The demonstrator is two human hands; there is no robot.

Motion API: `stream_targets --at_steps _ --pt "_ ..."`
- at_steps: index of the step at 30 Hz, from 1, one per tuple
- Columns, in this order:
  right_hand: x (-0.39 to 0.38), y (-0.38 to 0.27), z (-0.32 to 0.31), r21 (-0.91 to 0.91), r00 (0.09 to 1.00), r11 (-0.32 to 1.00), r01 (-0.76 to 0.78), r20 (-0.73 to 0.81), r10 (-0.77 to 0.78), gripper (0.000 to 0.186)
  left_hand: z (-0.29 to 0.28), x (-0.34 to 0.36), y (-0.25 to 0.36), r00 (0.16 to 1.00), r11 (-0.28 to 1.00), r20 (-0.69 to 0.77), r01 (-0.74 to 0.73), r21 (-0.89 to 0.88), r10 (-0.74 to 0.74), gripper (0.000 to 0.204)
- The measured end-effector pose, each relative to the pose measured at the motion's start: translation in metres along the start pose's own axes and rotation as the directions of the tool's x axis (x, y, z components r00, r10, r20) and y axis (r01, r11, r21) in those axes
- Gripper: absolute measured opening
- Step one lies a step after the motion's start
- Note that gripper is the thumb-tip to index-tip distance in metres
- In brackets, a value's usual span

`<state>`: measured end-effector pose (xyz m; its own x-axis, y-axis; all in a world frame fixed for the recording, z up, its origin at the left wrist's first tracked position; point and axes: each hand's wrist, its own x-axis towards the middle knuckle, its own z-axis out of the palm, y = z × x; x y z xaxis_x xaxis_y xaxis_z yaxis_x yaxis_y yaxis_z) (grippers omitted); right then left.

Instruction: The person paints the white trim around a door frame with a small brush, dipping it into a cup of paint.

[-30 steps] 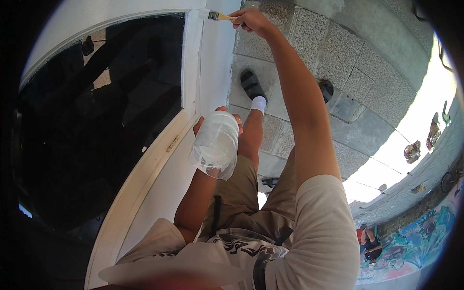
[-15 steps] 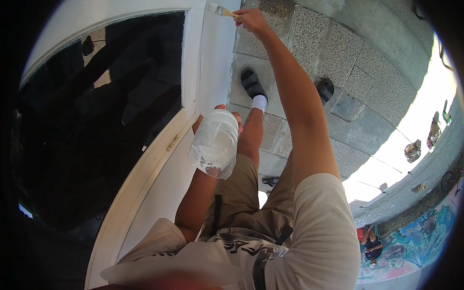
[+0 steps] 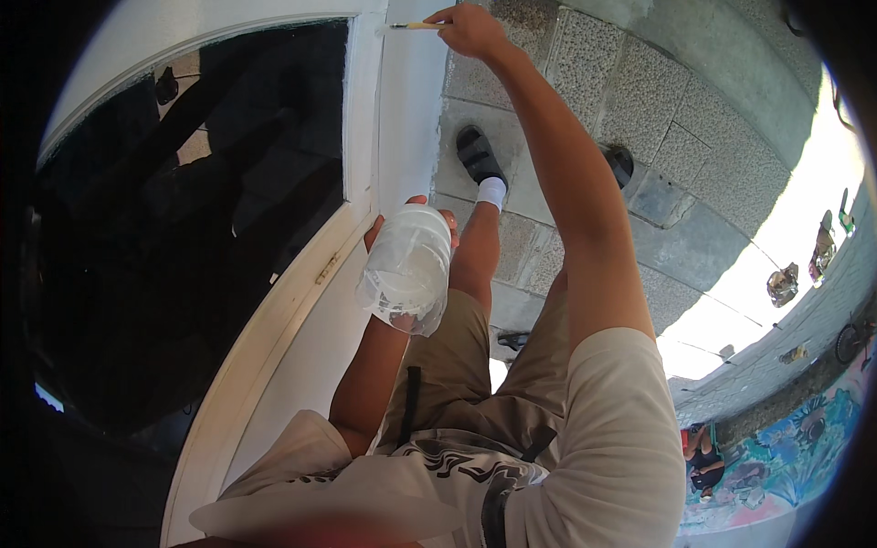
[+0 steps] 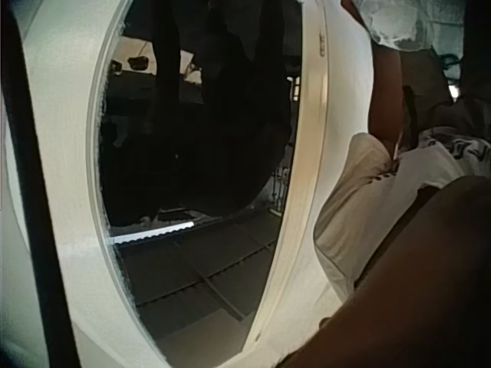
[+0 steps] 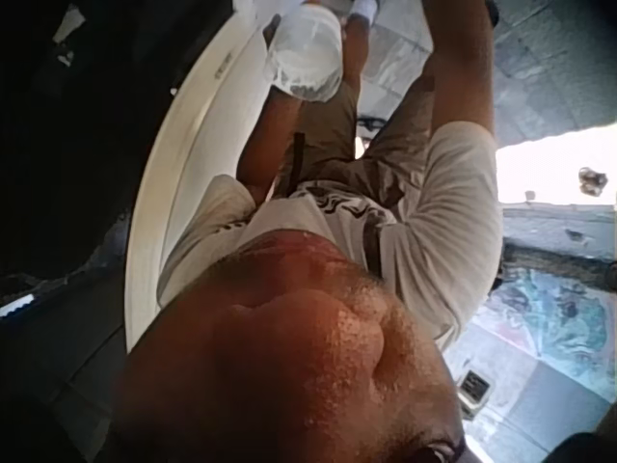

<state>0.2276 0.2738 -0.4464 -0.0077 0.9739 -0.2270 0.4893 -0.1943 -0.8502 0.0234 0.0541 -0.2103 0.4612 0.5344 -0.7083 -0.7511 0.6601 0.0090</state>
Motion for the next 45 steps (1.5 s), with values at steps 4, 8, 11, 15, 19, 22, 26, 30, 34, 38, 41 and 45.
stream_targets --at_steps 4,8,11,15,19,22,26,30,34,38,41,45 --pt "0.021 0.003 -0.013 0.058 0.974 0.997 -0.046 -0.221 0.058 0.03 0.005 0.0 -0.002 1.0 1.0 0.01 0.002 -0.02 -0.002 0.06" --pt "0.002 -0.014 0.002 0.147 0.945 0.981 -0.126 -0.284 0.164 0.028 -0.001 -0.003 0.0 1.0 1.0 0.003 -0.002 -0.019 0.002 0.06" --pt "-0.026 -0.018 0.019 0.114 0.986 0.987 -0.115 -0.108 0.128 0.037 -0.002 -0.004 0.0 1.0 1.0 -0.017 -0.01 -0.011 0.009 0.06" --pt "-0.038 -0.01 0.015 0.113 0.995 0.991 -0.066 0.087 0.057 0.036 -0.001 -0.003 -0.001 1.0 0.999 0.0 0.002 -0.041 -0.002 0.061" --pt "-0.016 -0.002 0.006 0.042 0.999 0.998 -0.037 0.028 0.035 0.036 0.001 -0.003 -0.002 1.0 0.998 -0.012 0.001 -0.071 -0.002 0.062" --pt "0.011 0.002 -0.004 0.046 0.988 0.997 -0.057 -0.138 0.062 0.028 0.0 0.0 -0.003 0.999 0.998 0.036 0.025 -0.063 -0.022 0.061" --pt "0.011 -0.004 -0.005 0.089 0.961 0.991 -0.095 -0.25 0.115 0.028 -0.003 -0.001 -0.004 1.0 0.999 -0.023 0.005 -0.044 -0.006 0.06" --pt "-0.029 -0.014 0.025 0.12 0.992 0.985 -0.121 -0.026 0.125 0.036 0.0 -0.005 -0.001 0.999 1.0 -0.037 -0.016 -0.016 0.015 0.06" --pt "-0.039 -0.004 0.017 0.137 0.967 0.982 -0.134 0.234 0.099 0.036 -0.001 -0.003 0.0 1.0 0.999 -0.004 -0.001 -0.044 0.001 0.06" --pt "-0.012 0.007 0.005 0.067 0.982 0.994 -0.091 0.174 0.078 0.04 -0.001 -0.002 -0.003 1.0 0.999 -0.03 0.005 -0.046 -0.006 0.06" --pt "0.015 -0.002 -0.004 -0.011 0.993 0.999 -0.044 -0.109 0.042 0.028 -0.006 -0.001 -0.003 1.0 0.999 -0.02 0.002 -0.034 -0.002 0.059" --pt "0.016 -0.014 -0.012 0.13 0.944 0.981 -0.141 -0.281 0.173 0.029 -0.004 -0.003 -0.004 1.0 0.999 -0.006 0.002 -0.044 -0.003 0.06"
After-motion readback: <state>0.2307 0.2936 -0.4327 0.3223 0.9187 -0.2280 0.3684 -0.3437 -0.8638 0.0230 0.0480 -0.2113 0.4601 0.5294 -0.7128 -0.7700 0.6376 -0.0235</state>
